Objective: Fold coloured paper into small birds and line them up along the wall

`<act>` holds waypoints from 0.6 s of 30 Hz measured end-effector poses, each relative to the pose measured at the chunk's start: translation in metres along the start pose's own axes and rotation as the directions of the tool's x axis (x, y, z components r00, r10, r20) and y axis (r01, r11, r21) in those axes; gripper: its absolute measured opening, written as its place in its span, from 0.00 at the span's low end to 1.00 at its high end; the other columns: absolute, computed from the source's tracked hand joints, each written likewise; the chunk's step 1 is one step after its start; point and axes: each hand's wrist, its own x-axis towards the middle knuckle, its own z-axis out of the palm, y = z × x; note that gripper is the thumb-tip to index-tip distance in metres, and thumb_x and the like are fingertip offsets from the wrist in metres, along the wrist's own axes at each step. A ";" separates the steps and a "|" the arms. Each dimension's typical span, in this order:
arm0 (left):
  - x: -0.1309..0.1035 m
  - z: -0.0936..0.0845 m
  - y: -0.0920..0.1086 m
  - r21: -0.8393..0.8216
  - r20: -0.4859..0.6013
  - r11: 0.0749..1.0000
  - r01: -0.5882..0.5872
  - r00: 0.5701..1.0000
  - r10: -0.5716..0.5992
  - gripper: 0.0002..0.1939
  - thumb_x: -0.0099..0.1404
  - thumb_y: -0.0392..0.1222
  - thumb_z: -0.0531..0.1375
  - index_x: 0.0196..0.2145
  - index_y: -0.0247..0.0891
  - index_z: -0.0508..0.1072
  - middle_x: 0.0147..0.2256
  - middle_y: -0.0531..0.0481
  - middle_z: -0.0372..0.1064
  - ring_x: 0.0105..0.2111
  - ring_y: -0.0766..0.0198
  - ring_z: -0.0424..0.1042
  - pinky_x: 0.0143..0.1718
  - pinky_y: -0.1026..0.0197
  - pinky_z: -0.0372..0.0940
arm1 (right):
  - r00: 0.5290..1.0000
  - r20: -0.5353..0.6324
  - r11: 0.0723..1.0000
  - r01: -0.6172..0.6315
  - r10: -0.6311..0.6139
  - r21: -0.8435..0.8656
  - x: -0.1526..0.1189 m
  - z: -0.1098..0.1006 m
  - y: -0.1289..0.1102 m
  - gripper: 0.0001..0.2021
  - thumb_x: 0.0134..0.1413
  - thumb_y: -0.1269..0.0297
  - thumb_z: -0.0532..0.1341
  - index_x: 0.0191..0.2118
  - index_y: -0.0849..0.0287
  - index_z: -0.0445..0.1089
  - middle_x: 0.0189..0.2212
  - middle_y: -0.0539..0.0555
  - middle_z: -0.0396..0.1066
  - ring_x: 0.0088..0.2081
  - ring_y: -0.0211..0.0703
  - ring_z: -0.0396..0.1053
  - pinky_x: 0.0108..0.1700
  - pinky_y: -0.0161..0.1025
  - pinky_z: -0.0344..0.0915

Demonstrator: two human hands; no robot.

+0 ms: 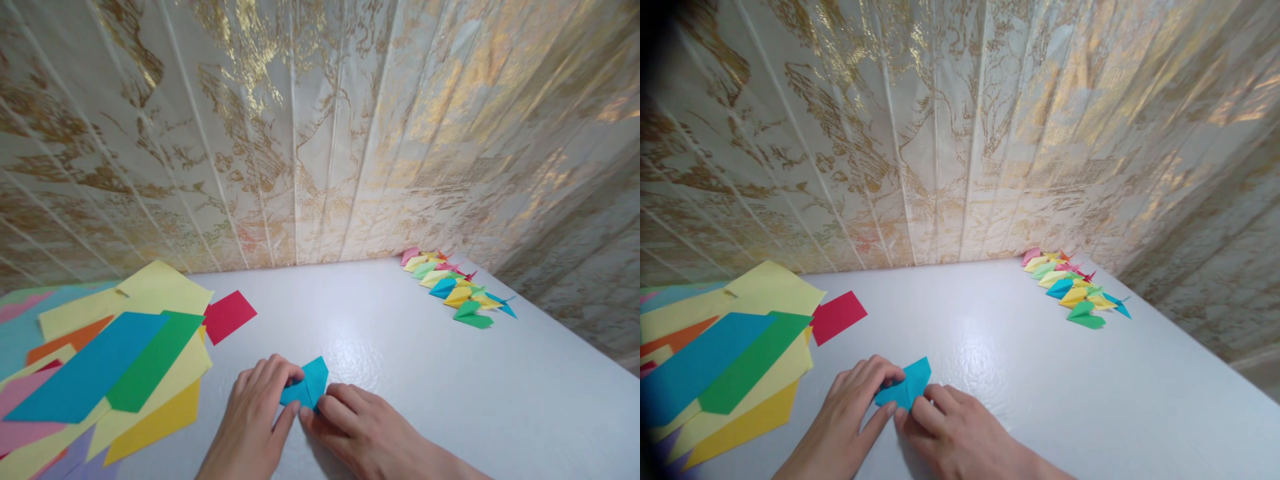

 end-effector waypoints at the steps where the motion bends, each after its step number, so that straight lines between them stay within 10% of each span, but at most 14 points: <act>1: 0.000 0.000 0.001 0.000 -0.008 1.000 0.013 1.000 -0.013 0.09 0.66 0.35 0.56 0.42 0.46 0.68 0.41 0.52 0.71 0.43 0.55 0.70 0.45 0.52 0.61 | 1.000 0.002 1.000 0.002 -0.002 -0.009 0.002 0.000 0.000 0.16 0.67 0.67 0.59 0.57 0.65 0.64 0.40 0.55 0.72 0.40 0.47 0.66 0.38 0.41 0.67; 18: 0.004 -0.012 0.000 -0.058 0.034 0.997 -0.048 0.998 0.050 0.11 0.71 0.34 0.48 0.39 0.44 0.68 0.37 0.52 0.71 0.39 0.57 0.71 0.40 0.56 0.61 | 0.999 0.049 0.942 -0.036 0.021 0.333 -0.003 -0.021 0.011 0.09 0.64 0.76 0.56 0.46 0.60 0.70 0.42 0.56 0.74 0.42 0.44 0.68 0.46 0.37 0.67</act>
